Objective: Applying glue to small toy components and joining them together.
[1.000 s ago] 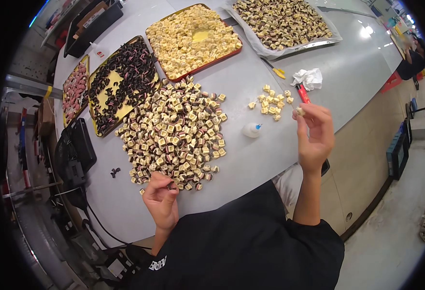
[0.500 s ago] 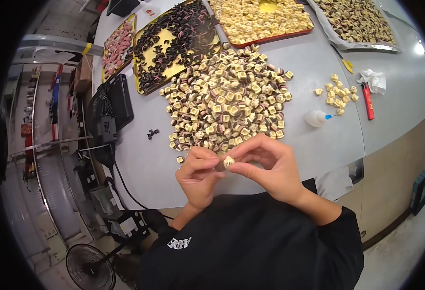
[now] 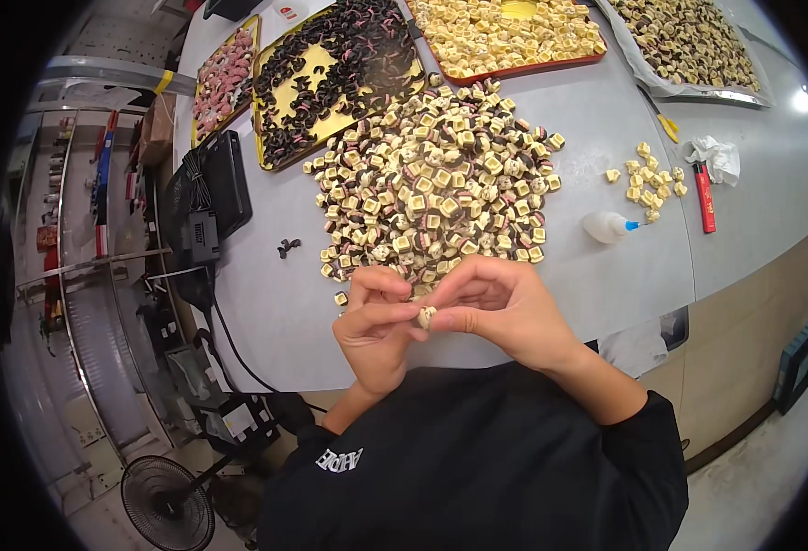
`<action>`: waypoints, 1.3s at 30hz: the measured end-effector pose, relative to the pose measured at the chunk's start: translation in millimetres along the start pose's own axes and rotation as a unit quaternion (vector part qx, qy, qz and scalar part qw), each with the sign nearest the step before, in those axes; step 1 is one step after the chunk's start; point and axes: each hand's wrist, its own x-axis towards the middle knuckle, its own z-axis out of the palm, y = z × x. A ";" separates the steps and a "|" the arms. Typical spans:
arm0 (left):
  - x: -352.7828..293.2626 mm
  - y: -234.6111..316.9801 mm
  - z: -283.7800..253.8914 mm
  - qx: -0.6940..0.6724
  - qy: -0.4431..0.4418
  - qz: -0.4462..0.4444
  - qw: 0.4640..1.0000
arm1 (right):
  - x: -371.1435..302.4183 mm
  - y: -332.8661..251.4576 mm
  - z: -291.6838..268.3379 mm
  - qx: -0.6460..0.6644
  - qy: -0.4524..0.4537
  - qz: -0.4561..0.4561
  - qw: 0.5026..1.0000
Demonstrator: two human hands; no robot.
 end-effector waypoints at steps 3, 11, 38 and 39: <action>6.4 -2.5 4.1 0.030 -0.014 0.033 0.999 | 0.6 -0.8 -8.0 0.029 -0.010 0.009 0.999; 13.3 -6.0 21.9 0.144 0.010 0.087 0.986 | 0.1 -11.5 -26.3 0.053 -0.086 0.027 0.995; 7.8 12.3 -0.2 0.258 0.095 0.109 0.955 | 15.2 -11.7 -31.5 -0.431 0.163 -0.380 0.802; 7.8 14.5 -11.8 0.260 0.084 0.109 0.956 | 19.8 -8.2 -23.7 -0.445 0.188 -0.374 0.792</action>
